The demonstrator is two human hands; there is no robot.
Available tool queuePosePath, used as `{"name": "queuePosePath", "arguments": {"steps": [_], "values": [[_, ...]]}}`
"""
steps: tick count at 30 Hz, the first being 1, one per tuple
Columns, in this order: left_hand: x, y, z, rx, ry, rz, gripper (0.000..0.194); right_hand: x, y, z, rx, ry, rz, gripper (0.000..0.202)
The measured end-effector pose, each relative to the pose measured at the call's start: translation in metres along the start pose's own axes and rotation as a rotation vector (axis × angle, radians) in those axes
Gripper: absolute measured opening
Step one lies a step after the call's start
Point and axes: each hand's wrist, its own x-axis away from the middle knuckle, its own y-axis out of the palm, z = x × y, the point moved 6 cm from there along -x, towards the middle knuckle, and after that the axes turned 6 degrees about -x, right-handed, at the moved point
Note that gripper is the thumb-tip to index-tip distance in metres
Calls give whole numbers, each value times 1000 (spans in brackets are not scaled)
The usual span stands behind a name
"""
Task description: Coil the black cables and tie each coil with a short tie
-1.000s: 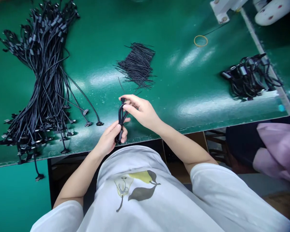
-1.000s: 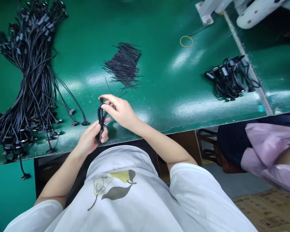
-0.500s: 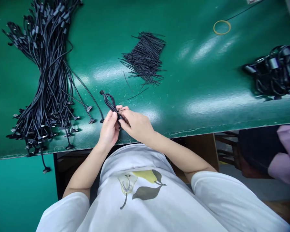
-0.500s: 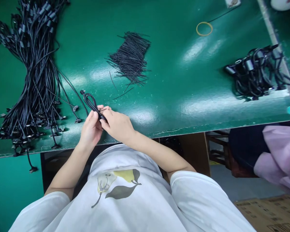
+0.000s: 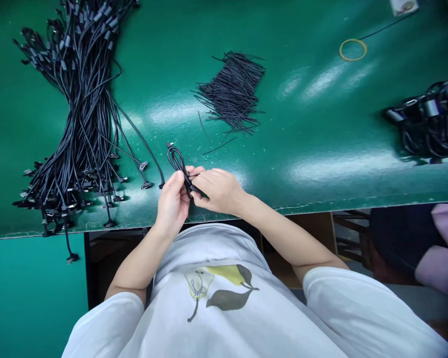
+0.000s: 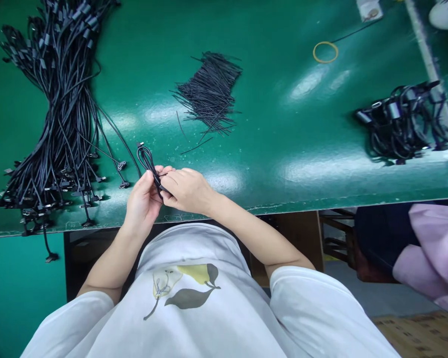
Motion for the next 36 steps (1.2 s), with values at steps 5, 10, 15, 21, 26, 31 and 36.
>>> {"name": "queuePosePath", "arguments": {"steps": [5, 10, 15, 21, 26, 31, 36], "values": [[0, -3, -1, -6, -72, 13, 22, 3, 1, 3, -79, -57, -41, 21], [-5, -1, -4, 54, -117, 46, 17, -1, 4, 2, -13, -91, -143, 27], [-10, 1, 8, 86, -27, 84, 21, 8, 7, 7, -103, -18, -303, 25], [4, 22, 24, 5, -48, -210, 29, 10, -38, 47, -704, 536, 111, 45], [13, 42, 3, 5, -230, -390, 35, -15, -39, 42, -952, 525, 85, 45], [12, 38, -11, -34, -291, -315, 37, -15, -26, 42, -958, 530, 74, 38], [13, 33, -13, -93, -260, -331, 36, -11, -27, 48, -797, 575, 116, 36]]}}
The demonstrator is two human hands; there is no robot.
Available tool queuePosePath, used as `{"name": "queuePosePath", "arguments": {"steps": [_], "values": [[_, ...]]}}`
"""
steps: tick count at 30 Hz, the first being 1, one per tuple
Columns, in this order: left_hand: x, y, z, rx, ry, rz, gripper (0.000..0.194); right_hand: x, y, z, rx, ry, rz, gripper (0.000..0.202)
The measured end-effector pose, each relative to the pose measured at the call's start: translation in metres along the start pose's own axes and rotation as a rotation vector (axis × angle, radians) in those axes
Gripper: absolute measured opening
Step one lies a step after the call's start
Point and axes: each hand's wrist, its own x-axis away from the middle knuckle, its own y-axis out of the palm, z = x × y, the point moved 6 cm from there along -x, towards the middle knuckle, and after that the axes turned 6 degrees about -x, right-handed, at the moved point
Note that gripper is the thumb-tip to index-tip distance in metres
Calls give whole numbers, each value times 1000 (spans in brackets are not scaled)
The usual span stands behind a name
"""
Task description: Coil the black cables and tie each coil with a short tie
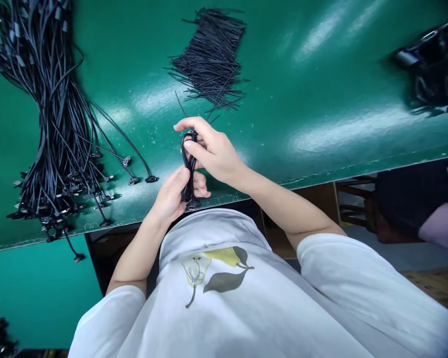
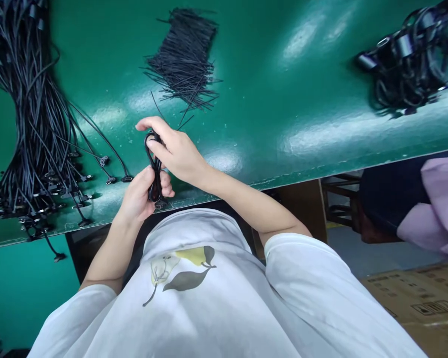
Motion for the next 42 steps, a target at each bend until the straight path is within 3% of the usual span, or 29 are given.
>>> {"name": "queuePosePath", "arguments": {"steps": [5, 9, 12, 15, 17, 19, 21, 26, 29, 35, 39, 42], "values": [[-2, -2, -6, -20, -7, -6, 43, -5, -2, 10, 94, 45, 47, 28], [1, -6, -12, -21, -70, -11, 45, -3, -3, 24, 116, 103, -10, 31], [1, -13, -15, -30, -89, 33, 43, 5, -4, 14, 288, -35, -71, 32], [-3, -23, -17, -92, -105, 91, 45, 21, 4, -8, 633, -293, -210, 29], [-4, -27, -18, -184, -137, 49, 49, 32, 12, -12, 841, -383, -368, 33], [-3, -29, -18, -301, -143, -36, 51, 41, 15, -4, 985, -340, -511, 39], [0, -33, -12, -409, -50, -64, 51, 47, 13, 9, 1083, -230, -567, 40], [11, -47, -3, -646, 262, 141, 43, 65, 18, 21, 1118, -199, -501, 50], [11, -52, -3, -706, 334, 293, 46, 73, 30, 21, 1108, -243, -492, 42], [7, -56, 8, -788, 484, 451, 39, 71, 44, 7, 1123, -357, -333, 38], [3, -61, 17, -757, 580, 592, 36, 68, 57, 6, 1099, -252, -285, 40], [-3, -55, 16, -803, 542, 571, 30, 61, 60, 11, 1067, -165, -314, 40]]}}
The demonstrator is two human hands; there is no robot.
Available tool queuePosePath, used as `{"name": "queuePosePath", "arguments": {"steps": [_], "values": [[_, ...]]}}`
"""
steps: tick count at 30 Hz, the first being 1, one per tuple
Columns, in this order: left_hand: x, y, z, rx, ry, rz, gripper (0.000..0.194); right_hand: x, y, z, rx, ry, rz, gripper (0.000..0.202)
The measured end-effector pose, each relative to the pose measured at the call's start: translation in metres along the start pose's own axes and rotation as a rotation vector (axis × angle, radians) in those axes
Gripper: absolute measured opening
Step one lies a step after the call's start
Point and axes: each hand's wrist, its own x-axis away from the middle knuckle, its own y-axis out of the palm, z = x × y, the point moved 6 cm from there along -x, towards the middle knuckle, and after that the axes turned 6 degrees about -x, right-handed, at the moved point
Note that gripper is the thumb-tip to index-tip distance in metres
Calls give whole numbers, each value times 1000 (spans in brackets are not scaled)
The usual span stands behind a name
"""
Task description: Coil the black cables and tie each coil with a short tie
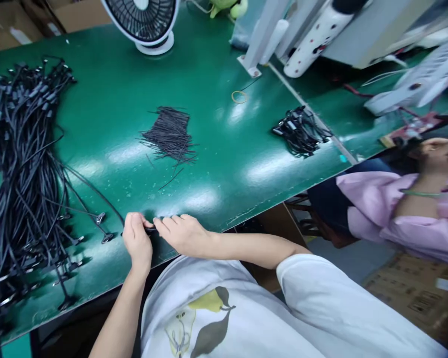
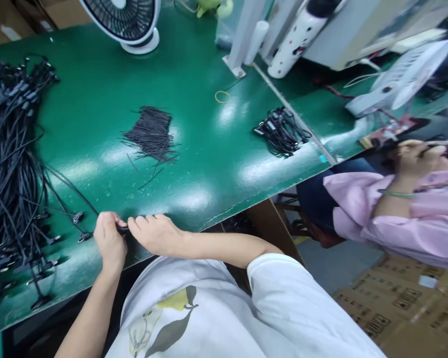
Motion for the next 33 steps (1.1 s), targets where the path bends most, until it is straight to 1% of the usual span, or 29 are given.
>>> {"name": "queuePosePath", "arguments": {"steps": [2, 3, 4, 5, 6, 7, 8, 9, 11, 12, 13, 14, 15, 16, 18, 19, 20, 21, 22, 24, 25, 26, 27, 28, 29, 30, 32, 33], "values": [[-1, 5, 1, -18, 16, -145, 21, 0, -2, 18, -18, 37, -43, 37], [-3, 3, 2, -45, 57, -191, 18, 4, -9, 35, -8, 95, -18, 36], [-6, -4, 3, -101, 111, -189, 20, 13, -20, 57, 19, 184, 46, 36], [-11, -15, 3, -195, 167, -138, 26, 26, -34, 82, 50, 286, 129, 37], [-16, -29, 2, -325, 215, -60, 33, 46, -54, 110, 110, 423, 285, 41], [-21, -42, 0, -473, 247, 14, 41, 67, -69, 137, 144, 499, 370, 48], [-25, -53, -2, -617, 261, 60, 47, 89, -83, 161, 157, 532, 434, 57], [-29, -61, -5, -737, 270, 52, 52, 111, -95, 186, 170, 563, 508, 58], [-32, -67, -11, -870, 269, -29, 53, 150, -118, 224, 258, 546, 728, 46], [-32, -68, -14, -897, 255, -68, 52, 158, -118, 242, 250, 525, 683, 42], [-31, -67, -16, -908, 235, -95, 51, 164, -120, 252, 258, 485, 692, 40], [-29, -65, -18, -910, 214, -116, 50, 166, -120, 257, 253, 456, 719, 41], [-27, -63, -18, -904, 195, -134, 48, 163, -119, 259, 246, 456, 717, 45], [-23, -60, -18, -884, 183, -154, 45, 156, -117, 255, 245, 465, 701, 49], [-18, -59, -15, -789, 185, -194, 37, 127, -110, 233, 236, 452, 622, 55], [-17, -62, -12, -725, 198, -188, 34, 107, -105, 217, 215, 415, 559, 55], [-20, -71, -9, -668, 219, -150, 32, 84, -97, 198, 182, 355, 489, 52], [-26, -87, -6, -636, 237, -70, 32, 61, -90, 178, 147, 273, 428, 48], [-35, -108, -5, -645, 244, 45, 32, 39, -81, 158, 115, 187, 362, 43], [-57, -160, -10, -773, 205, 314, 34, 2, -64, 122, 90, 41, 242, 38], [-70, -186, -16, -877, 150, 404, 36, -12, -57, 106, 99, -22, 208, 37], [-83, -208, -24, -966, 91, 430, 35, -23, -51, 93, 107, -75, 172, 36], [-95, -226, -33, -1025, 46, 390, 30, -31, -46, 82, 114, -119, 146, 35], [-104, -241, -39, -1054, 34, 354, 27, -38, -42, 73, 118, -152, 125, 34], [-109, -252, -41, -1055, 48, 331, 25, -42, -39, 65, 117, -177, 101, 33], [-110, -259, -39, -1028, 86, 340, 26, -46, -37, 58, 108, -194, 75, 32], [-96, -266, -20, -912, 194, 447, 29, -55, -37, 44, 58, -206, 29, 31], [-83, -263, -7, -837, 250, 493, 29, -61, -38, 34, 8, -206, 14, 32]]}}
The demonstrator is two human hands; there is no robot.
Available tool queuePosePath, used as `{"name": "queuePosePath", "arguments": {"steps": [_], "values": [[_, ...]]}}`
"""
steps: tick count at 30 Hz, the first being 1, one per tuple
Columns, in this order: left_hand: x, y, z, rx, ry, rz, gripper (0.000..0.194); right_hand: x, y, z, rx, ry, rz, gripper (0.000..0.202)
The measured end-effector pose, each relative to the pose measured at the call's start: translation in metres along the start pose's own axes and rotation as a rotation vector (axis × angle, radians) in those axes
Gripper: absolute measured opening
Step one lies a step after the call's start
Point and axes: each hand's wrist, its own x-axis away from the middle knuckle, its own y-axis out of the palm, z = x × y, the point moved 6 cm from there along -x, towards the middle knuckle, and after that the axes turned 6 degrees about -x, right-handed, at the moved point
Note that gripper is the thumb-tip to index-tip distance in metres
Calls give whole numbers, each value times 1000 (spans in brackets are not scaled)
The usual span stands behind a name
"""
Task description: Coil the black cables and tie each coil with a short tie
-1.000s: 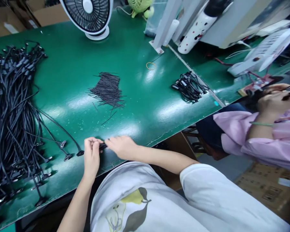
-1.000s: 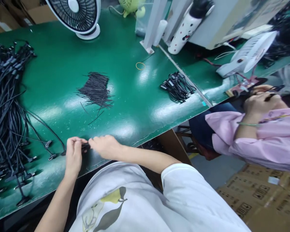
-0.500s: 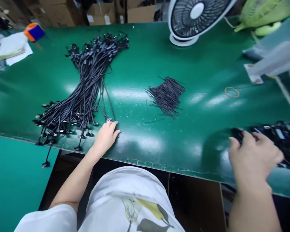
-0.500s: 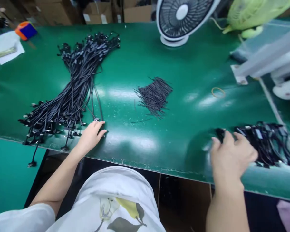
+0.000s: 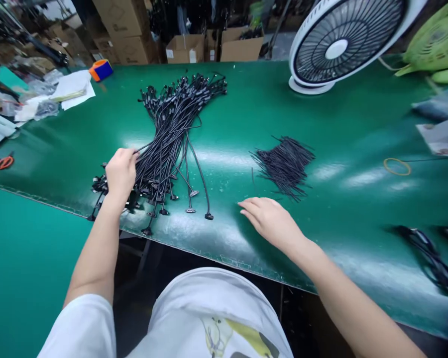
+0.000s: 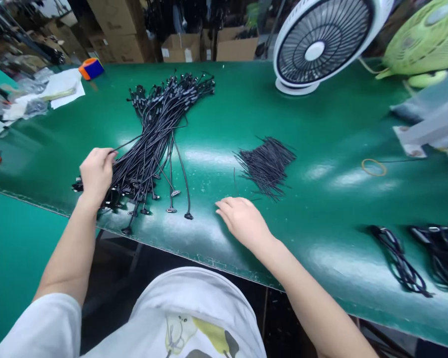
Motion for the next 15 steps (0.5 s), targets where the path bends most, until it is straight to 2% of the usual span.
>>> {"name": "queuePosePath", "arguments": {"steps": [2, 5, 7, 9, 12, 13, 14, 15], "values": [[20, -24, 34, 154, 70, 29, 27, -22, -7, -18, -141, 7, 38, 37], [59, -43, 96, 354, 334, -205, 18, -67, -23, -53, -310, -90, 180, 53], [76, -54, 112, 439, 361, -281, 16, -95, -37, -74, -345, -230, 221, 41], [78, -66, 99, 427, 259, -209, 19, -112, -63, -79, -358, -280, 303, 35], [69, -82, 45, 304, 64, -28, 22, -105, -132, -57, -292, -125, 654, 40], [66, -82, 25, 294, 9, -23, 22, -95, -154, -48, -225, -73, 733, 43], [63, -78, 7, 320, -46, -59, 22, -86, -172, -38, -163, -33, 740, 47], [61, -71, -8, 375, -102, -126, 21, -77, -185, -26, -132, 4, 682, 49]]}}
